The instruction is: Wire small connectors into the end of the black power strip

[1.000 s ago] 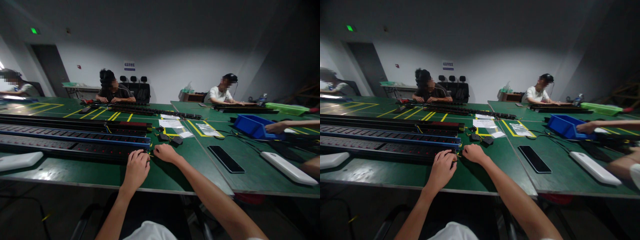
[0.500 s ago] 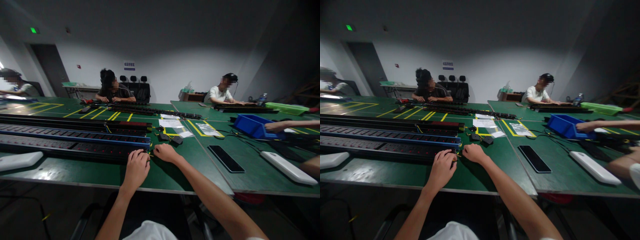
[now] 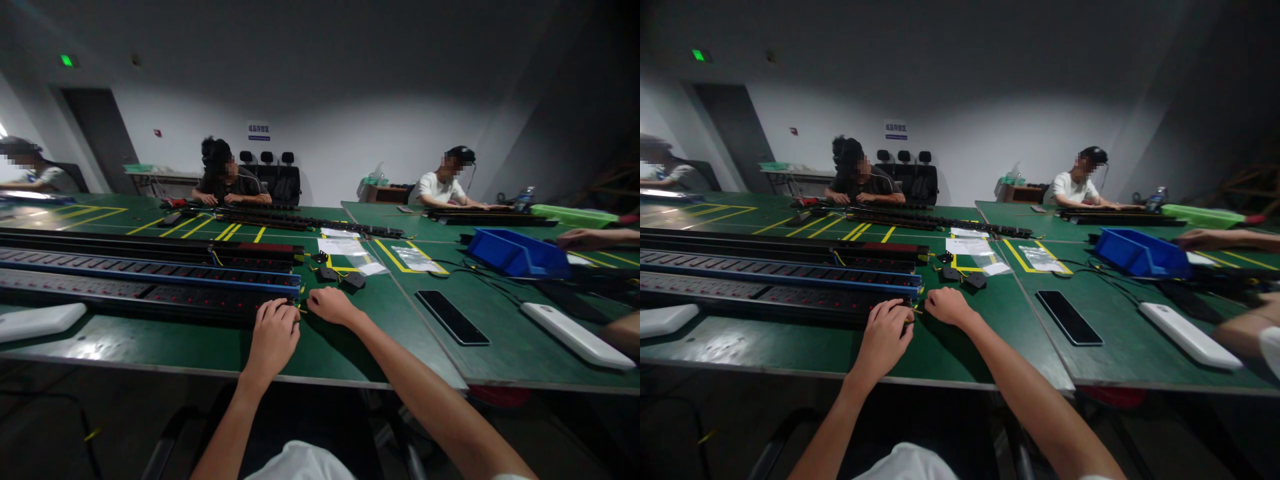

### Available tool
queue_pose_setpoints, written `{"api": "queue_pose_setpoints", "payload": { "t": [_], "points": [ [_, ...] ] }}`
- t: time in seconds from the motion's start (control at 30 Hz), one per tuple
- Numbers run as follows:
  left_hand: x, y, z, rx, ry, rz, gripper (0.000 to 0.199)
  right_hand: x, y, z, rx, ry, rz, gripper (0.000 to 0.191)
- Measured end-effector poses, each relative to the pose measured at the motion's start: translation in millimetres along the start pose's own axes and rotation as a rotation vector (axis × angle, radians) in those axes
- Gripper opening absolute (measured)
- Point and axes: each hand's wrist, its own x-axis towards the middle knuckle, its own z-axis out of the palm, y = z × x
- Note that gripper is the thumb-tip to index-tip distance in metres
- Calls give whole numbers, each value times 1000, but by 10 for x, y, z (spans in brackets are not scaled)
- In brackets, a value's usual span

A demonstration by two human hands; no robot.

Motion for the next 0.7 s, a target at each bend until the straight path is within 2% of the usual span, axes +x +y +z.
{"api": "queue_pose_setpoints", "payload": {
  "t": [0.7],
  "points": [
    [-7, 9, -17, -6, -5, -6, 11, -11, -1, -16, 2, -3, 4, 34]
  ]
}}
